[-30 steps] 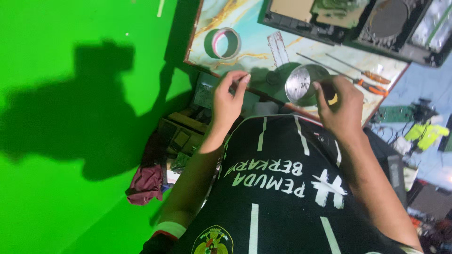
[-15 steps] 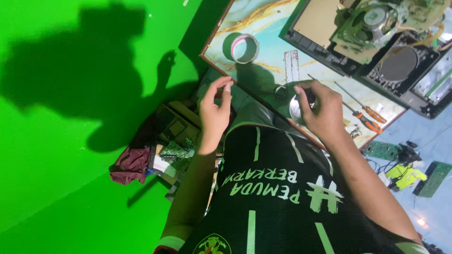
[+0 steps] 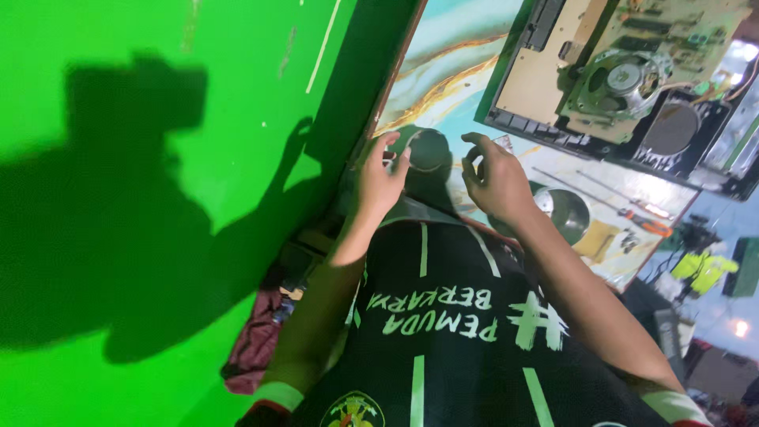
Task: The person uses a screwdriver to remove components from the internal chassis of an electronic device and retrieves small parts from a metal container.
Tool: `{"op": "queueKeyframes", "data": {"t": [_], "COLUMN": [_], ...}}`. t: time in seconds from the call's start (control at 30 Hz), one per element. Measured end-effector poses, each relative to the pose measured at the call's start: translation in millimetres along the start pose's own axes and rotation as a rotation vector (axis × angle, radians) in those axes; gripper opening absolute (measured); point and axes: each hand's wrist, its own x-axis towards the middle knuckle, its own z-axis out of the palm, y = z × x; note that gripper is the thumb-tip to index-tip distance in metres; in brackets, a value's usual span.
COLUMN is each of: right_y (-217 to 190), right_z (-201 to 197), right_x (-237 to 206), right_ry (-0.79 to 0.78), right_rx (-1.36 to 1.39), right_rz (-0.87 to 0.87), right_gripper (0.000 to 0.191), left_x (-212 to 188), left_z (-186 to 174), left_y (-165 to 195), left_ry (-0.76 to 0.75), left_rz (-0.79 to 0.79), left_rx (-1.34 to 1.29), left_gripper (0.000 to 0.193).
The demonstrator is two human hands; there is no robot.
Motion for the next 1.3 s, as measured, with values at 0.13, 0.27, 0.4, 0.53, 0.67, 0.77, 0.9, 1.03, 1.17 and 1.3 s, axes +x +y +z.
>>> {"op": "queueKeyframes", "data": {"t": [0.13,0.27,0.4,0.53,0.67,0.77,0.9,1.03,1.17,1.3], "right_y": [16,30,39,42,40,30,14,-1,-3,10], "right_z": [38,62,69,74,74,70,53,41,46,64], "right_x": [15,9,3,-9,-17,-27,-37,-47,-55,-54], "right_ry": [0.036,-0.015,0.087,0.117,0.191,0.191,0.209,0.174,0.114,0.136], "right_rx": [-0.145,-0.132,0.044,0.071,0.077,0.124,0.15,0.217,0.3,0.244], "right_rz": [-0.012,0.187,0.159,0.221,0.173,0.239,0.268,0.381,0.49,0.439], "right_gripper": [0.046,0.043,0.046,0.046,0.045,0.045,0.044,0.045,0.051,0.056], "left_x": [24,24,29,35,41,37,36,35,29,25], "left_z": [9,12,13,9,7,3,-3,-11,-5,-2], "left_y": [-36,-51,-51,-46,-36,-24,-5,4,2,-2], "left_ry": [-0.209,-0.295,-0.361,-0.48,-0.557,-0.596,-0.659,-0.729,-0.81,-0.776], "left_rz": [-0.109,0.08,0.077,0.09,0.106,0.136,0.087,0.221,0.069,0.048], "left_rx": [-0.047,0.007,0.0,-0.009,-0.052,-0.138,-0.177,-0.135,-0.222,-0.2], "left_gripper": [0.043,0.032,0.027,0.027,0.026,0.026,0.03,0.041,0.051,0.052]}}
